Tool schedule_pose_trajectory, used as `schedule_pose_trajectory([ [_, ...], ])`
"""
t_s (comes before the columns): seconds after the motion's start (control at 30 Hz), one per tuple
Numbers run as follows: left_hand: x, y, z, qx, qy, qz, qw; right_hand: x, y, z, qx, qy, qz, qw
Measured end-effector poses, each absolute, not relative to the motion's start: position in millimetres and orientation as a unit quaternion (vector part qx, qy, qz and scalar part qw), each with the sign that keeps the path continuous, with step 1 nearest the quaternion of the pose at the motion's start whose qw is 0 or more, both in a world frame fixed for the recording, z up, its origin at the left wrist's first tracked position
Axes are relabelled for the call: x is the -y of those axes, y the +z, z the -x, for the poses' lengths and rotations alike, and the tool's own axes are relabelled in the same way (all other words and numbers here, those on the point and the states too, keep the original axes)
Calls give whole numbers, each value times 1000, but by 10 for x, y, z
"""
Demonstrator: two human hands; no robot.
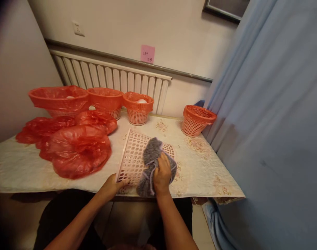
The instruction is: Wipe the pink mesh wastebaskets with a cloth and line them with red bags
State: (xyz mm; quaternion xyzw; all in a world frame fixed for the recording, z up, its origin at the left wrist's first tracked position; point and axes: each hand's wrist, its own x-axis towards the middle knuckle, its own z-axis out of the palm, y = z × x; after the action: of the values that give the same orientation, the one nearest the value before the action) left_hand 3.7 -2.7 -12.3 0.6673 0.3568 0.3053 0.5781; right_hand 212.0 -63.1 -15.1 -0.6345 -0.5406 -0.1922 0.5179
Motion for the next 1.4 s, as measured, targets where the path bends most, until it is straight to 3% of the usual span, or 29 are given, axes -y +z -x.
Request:
schedule_pose_trajectory([
  [0.27,95,-42,-52,-362,283,-701,545,781,-69,-2618,350,-118,747,553],
  [0.77,78,82,138,-333,269,-688,587,129,943,-1615,655,-27,581,482],
  [1.13,34,235,122,-336,267,-674,602,568,507,-1103,683,-103,527,496],
  [1.4,103,-148,251,-289,309,-676,604,680,304,-1042,674,-135,525,502],
])
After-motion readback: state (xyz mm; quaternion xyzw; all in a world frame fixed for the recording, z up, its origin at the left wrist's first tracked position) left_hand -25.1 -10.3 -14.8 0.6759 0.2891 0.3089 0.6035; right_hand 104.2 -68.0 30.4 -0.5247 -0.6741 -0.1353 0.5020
